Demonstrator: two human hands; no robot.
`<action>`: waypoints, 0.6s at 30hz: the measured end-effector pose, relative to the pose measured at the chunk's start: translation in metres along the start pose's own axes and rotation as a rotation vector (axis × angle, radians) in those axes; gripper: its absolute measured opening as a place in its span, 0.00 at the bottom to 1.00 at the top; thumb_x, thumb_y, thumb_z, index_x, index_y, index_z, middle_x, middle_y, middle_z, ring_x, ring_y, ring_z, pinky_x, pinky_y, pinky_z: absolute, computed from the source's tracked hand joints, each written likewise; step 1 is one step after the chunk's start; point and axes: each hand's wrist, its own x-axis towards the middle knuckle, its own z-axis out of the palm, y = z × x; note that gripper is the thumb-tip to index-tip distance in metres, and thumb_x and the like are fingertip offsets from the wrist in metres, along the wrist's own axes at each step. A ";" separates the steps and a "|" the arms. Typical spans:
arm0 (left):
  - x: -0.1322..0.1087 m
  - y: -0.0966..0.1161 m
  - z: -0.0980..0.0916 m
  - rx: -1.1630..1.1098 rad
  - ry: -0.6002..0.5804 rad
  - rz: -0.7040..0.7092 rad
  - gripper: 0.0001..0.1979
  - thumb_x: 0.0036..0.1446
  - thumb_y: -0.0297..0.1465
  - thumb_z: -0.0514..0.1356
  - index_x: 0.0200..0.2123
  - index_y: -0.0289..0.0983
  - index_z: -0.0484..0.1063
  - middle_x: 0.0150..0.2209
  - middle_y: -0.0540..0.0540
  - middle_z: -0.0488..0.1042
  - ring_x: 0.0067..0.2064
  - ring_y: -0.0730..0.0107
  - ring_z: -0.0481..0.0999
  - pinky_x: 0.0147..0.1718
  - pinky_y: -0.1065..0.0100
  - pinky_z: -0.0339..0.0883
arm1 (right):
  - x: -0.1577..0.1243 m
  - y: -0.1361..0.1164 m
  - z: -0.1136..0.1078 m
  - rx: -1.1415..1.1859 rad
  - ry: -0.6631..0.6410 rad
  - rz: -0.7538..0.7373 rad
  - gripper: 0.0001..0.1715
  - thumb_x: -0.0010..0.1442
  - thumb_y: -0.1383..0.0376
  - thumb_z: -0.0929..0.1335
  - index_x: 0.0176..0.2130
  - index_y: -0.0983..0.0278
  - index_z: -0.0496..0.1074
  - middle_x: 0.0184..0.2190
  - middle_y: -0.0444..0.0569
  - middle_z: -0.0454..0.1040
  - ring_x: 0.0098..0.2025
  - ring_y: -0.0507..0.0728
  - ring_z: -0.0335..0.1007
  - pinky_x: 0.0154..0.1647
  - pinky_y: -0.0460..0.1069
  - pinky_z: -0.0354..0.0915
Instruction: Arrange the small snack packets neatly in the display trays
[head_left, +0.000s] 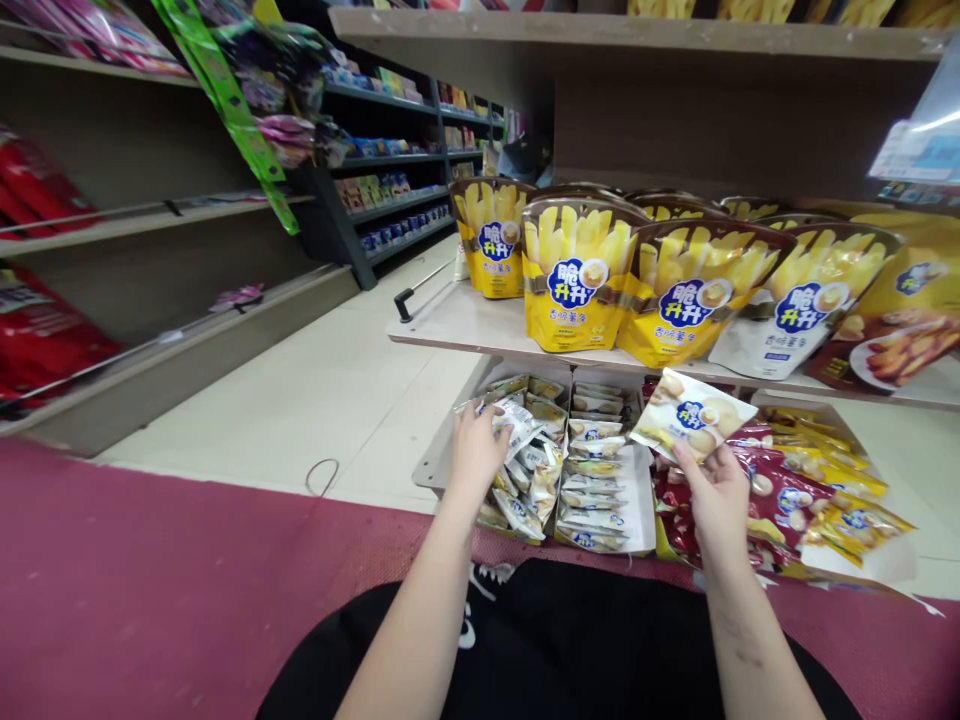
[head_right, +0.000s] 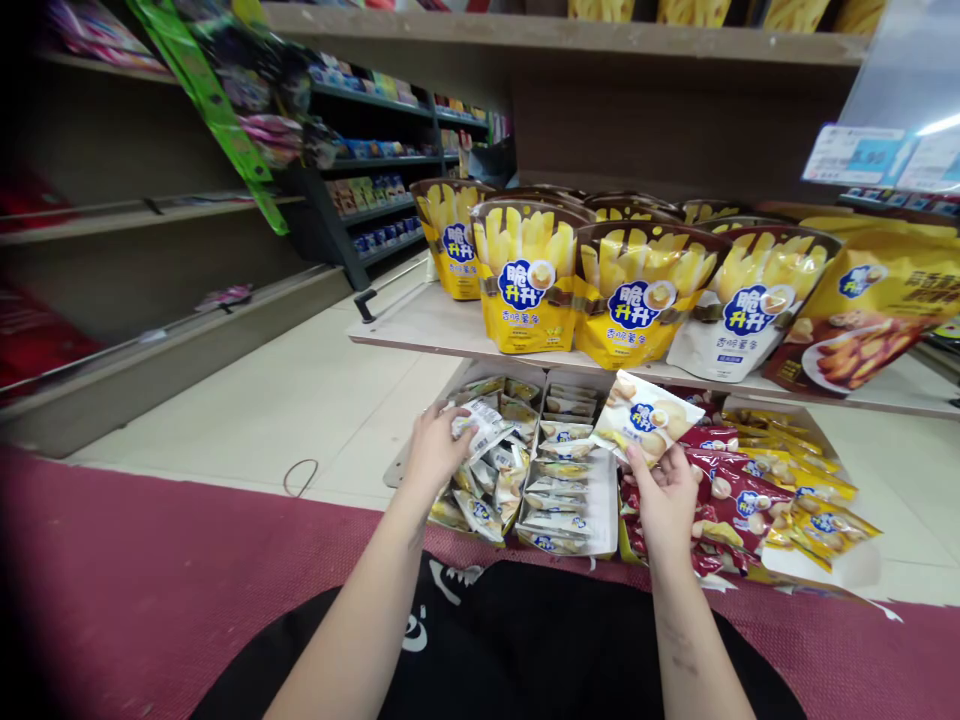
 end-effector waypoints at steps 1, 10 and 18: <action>-0.003 0.006 0.001 0.091 -0.008 0.075 0.13 0.53 0.31 0.61 0.43 0.38 0.75 0.56 0.37 0.67 0.61 0.47 0.61 0.61 0.52 0.53 | 0.001 0.001 -0.001 0.002 -0.026 0.042 0.33 0.48 0.54 0.76 0.50 0.64 0.71 0.49 0.56 0.77 0.41 0.60 0.78 0.32 0.48 0.75; -0.031 0.061 0.013 0.109 -0.586 0.469 0.10 0.57 0.28 0.57 0.37 0.40 0.79 0.42 0.41 0.77 0.50 0.56 0.72 0.55 0.58 0.62 | 0.001 0.004 0.000 0.065 -0.131 0.243 0.35 0.45 0.55 0.78 0.50 0.64 0.72 0.46 0.54 0.78 0.33 0.56 0.78 0.23 0.43 0.71; -0.007 0.026 -0.003 0.188 -0.430 0.301 0.10 0.53 0.25 0.59 0.36 0.39 0.78 0.41 0.40 0.78 0.46 0.55 0.75 0.50 0.60 0.64 | 0.001 0.000 -0.001 0.037 -0.065 0.168 0.35 0.45 0.54 0.78 0.50 0.64 0.72 0.46 0.55 0.79 0.35 0.57 0.78 0.24 0.44 0.71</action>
